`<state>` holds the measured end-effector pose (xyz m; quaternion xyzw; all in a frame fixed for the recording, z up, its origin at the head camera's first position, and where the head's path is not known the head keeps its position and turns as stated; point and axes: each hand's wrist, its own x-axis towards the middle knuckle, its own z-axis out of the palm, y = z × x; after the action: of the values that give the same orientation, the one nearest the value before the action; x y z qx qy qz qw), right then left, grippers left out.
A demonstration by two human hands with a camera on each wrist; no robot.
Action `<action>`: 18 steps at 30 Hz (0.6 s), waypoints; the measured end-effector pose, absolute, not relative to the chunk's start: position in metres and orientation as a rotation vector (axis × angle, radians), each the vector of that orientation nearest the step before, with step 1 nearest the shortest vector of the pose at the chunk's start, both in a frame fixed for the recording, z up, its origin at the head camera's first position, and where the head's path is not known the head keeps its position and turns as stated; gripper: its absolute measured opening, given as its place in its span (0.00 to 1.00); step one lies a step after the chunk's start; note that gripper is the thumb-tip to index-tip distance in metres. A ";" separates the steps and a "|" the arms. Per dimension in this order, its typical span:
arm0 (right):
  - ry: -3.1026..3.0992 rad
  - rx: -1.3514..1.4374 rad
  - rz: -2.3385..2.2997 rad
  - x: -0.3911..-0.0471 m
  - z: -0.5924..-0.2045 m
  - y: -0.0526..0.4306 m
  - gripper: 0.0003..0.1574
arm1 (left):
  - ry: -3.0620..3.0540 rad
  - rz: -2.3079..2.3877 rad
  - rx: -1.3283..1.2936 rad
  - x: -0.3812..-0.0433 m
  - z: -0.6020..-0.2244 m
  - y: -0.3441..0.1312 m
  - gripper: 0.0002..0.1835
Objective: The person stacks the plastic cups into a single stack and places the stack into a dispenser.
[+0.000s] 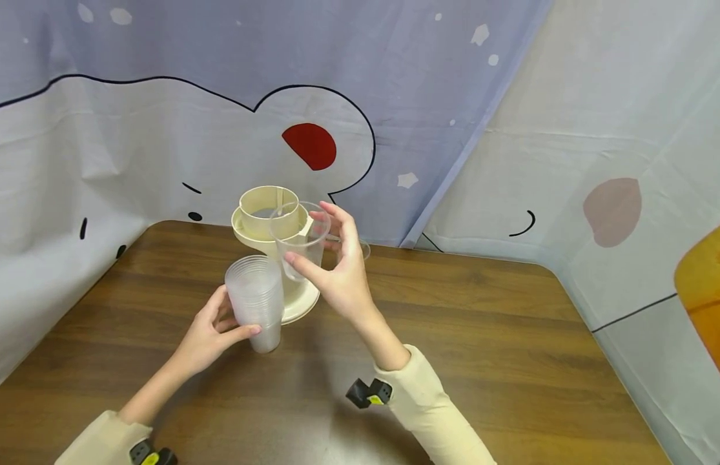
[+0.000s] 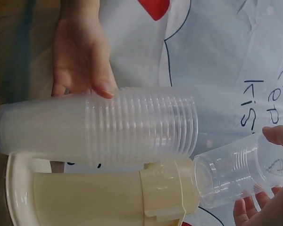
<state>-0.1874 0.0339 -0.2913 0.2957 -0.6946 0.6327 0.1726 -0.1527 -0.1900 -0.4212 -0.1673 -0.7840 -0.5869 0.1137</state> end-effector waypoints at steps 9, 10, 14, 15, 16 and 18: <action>-1.953 0.878 1.744 -0.183 -0.283 0.026 0.45 | -2.308 -1.716 -0.493 -0.152 -0.420 -0.190 0.40; -1.951 0.886 1.747 -0.183 -0.282 0.025 0.45 | -2.308 -1.718 -0.494 -0.152 -0.420 -0.190 0.40; -1.937 0.909 1.770 -0.181 -0.280 0.021 0.45 | -2.306 -1.717 -0.497 -0.153 -0.420 -0.190 0.40; -1.933 0.915 1.777 -0.181 -0.279 0.020 0.45 | -2.306 -1.716 -0.497 -0.153 -0.420 -0.190 0.40; -1.932 0.921 1.784 -0.180 -0.279 0.019 0.45 | -2.306 -1.717 -0.497 -0.153 -0.421 -0.190 0.40; -1.921 0.945 1.802 -0.180 -0.279 0.017 0.46 | -2.308 -1.715 -0.494 -0.153 -0.421 -0.190 0.40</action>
<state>-0.1798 0.0167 -0.2786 0.3326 -0.6764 0.6346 0.1708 -0.1528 -0.1902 -0.4208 -0.1683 -0.7862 -0.5840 0.1116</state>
